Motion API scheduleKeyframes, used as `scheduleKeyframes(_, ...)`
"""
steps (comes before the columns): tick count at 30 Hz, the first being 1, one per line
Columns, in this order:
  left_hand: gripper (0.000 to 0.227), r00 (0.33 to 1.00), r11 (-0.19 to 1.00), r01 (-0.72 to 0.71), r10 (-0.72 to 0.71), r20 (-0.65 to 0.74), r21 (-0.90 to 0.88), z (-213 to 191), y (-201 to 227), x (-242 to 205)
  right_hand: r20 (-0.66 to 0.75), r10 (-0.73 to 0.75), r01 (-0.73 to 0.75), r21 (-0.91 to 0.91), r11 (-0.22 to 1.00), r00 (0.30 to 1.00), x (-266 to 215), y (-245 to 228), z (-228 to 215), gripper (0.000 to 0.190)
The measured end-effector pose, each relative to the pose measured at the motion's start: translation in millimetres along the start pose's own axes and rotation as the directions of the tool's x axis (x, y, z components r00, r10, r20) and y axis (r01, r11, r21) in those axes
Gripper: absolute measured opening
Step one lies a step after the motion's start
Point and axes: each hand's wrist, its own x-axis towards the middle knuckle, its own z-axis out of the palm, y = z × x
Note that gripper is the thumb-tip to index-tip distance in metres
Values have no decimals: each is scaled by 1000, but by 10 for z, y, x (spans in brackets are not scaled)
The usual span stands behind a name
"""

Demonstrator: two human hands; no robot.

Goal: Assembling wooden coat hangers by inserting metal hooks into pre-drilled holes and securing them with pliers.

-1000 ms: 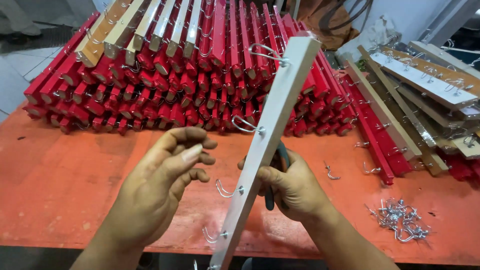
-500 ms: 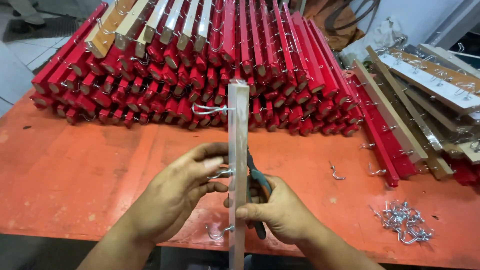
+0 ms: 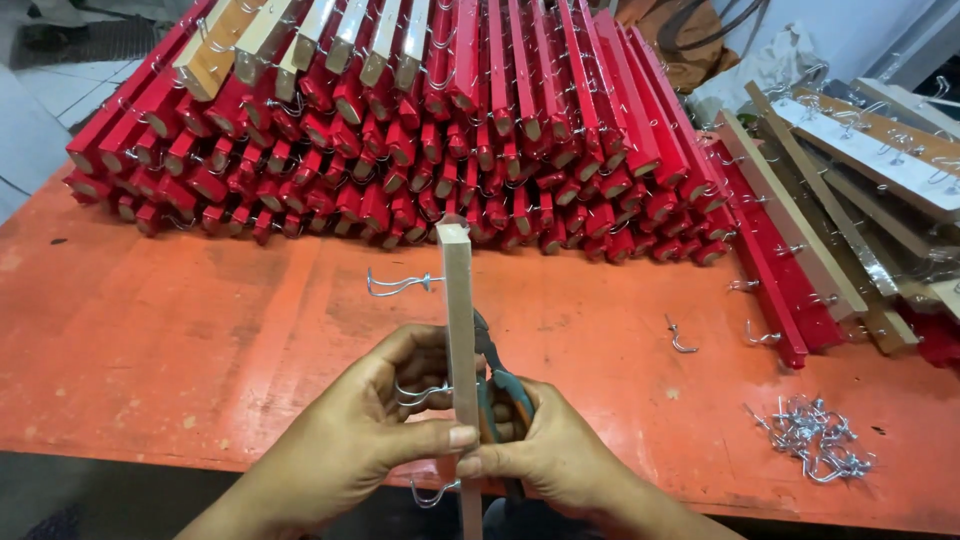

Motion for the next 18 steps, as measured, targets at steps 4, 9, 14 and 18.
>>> scheduleKeyframes(4,52,996,995,-81,83,-35,61,77,-62,-11,5,-40,40,-2,999,999,13,150,-83,56)
scheduleKeyframes(9,52,977,938,-188,209,-44,292,130,-107,-30,-40,-9,11,56,998,999,-17,215,-135,38)
scheduleKeyframes(14,37,995,999,-21,17,-95,-42,48,-169,39,-38,-19,19,-10,1000,999,-25,215,-148,52)
scheduleKeyframes(18,42,963,991,42,-74,-259,-128,90,-279,79,-4,-58,58,-8,998,998,-8,256,-171,57)
